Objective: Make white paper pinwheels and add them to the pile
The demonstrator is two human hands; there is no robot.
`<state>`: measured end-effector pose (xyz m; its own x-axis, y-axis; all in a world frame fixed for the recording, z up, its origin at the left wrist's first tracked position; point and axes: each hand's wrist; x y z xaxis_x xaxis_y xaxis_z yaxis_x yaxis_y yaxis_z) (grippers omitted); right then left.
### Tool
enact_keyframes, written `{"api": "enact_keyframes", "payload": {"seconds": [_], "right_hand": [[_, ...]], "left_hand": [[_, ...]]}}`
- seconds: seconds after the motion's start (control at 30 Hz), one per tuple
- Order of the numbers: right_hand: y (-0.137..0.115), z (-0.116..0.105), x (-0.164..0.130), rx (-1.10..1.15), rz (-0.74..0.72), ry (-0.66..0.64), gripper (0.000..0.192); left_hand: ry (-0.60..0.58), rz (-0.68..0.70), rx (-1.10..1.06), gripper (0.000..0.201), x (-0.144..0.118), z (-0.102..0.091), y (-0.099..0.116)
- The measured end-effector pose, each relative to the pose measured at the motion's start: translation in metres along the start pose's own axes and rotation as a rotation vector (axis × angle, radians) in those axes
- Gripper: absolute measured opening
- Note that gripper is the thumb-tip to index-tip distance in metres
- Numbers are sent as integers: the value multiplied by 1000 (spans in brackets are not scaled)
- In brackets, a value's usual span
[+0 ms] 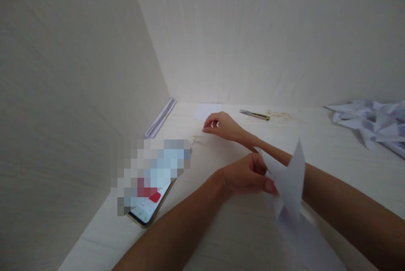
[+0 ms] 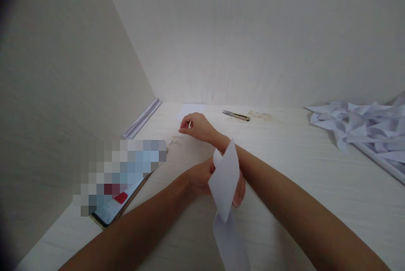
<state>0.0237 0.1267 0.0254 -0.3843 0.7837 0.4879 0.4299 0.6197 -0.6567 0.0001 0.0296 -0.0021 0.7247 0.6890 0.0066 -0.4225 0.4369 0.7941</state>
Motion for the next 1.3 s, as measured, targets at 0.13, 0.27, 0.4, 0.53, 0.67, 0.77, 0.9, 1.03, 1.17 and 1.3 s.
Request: {"api": "enact_keyframes", "payload": {"seconds": [0.13,0.27,0.4,0.53,0.67,0.77,0.9,1.03,1.17,1.3], "right_hand": [[6,20,13,-83,-36,-144,8],[15,25,12,-87,-101,-200,6],[18,25,11,-74,-100,-149,6],[12,16,10,-44,-13,-50,7],[12,-11,-1,220,216,176,9],[23,-40,-24,370,304,423,8],[42,-77,-64,415,478,735,11],[39,-96,-93,425,556,941,11],[23,-95,-97,434,506,864,11],[22,-85,-84,450,540,722,12]], "left_hand": [[-18,-5,-44,39,2,-5,-5],[15,-13,-81,40,5,-6,-3],[15,-80,-74,43,4,-5,0],[45,-36,-72,40,2,-3,2],[223,33,-167,34,2,-2,8],[471,111,-291,26,7,-4,16],[835,372,-275,11,16,-9,24],[1051,486,-147,10,21,-15,22],[1299,585,93,15,20,-20,21],[1498,681,197,18,17,-22,24]]}}
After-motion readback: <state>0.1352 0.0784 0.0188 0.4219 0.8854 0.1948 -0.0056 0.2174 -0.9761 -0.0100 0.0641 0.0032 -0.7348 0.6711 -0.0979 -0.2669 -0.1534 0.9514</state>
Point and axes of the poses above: each hand's wrist, its own x-axis towards the middle knuckle, its own z-axis out of the palm, y = z × x, and after that the axes turned 15 degrees about y, right-handed
